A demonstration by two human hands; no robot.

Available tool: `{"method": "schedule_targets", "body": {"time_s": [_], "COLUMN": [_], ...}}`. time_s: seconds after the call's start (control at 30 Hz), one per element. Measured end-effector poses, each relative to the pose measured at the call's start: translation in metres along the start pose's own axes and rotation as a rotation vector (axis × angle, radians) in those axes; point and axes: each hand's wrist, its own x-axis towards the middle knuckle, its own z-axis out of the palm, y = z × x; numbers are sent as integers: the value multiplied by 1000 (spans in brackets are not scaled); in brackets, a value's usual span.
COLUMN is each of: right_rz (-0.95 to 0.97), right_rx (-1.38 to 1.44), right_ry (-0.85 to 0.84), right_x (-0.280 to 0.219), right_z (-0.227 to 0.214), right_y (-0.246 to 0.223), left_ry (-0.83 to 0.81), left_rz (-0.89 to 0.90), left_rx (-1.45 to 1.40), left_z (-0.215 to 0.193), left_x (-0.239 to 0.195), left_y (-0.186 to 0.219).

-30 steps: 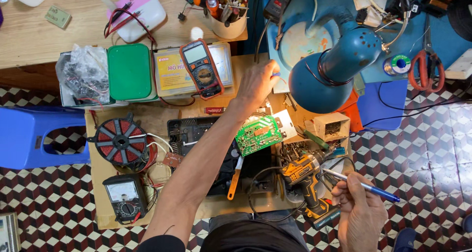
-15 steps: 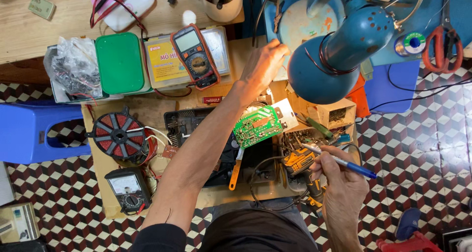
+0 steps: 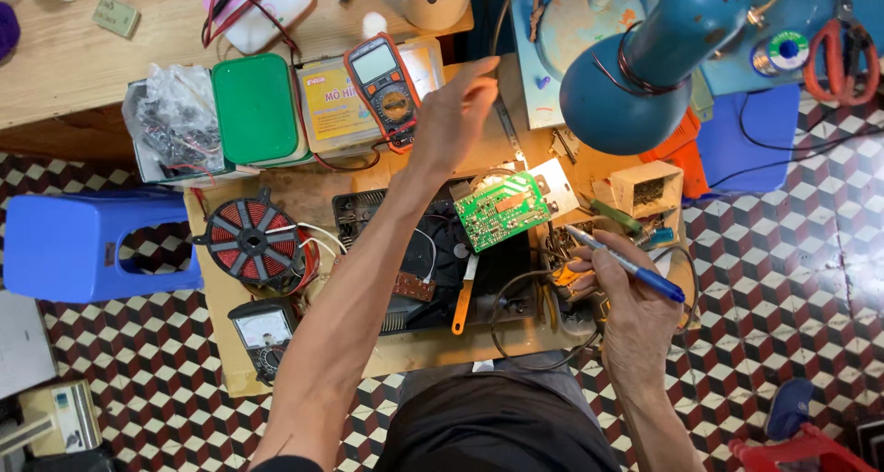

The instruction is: The person works on a green circuit board and a power supply unit on a cluttered workbench. They use a power drill to remove a component, then use pliers to strip a wire and attach it to the circuit board. They also use a pen to mark the board.

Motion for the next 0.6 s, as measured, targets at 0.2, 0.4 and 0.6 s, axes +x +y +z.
{"method": "schedule_targets", "body": {"time_s": [0.2, 0.4, 0.6], "right_rz": [-178, -276, -305], "right_rx": [-86, -256, -504], "right_ry": [87, 82, 156], "right_x": [-24, -11, 28], "right_z": [15, 34, 45], "right_y": [14, 34, 52], "left_ry": [299, 109, 42], "left_rz": [-527, -922, -962], "left_rx": [-453, -733, -833], "left_z": [-37, -19, -2], "left_x": [-127, -174, -168], "left_y": [25, 30, 33]}}
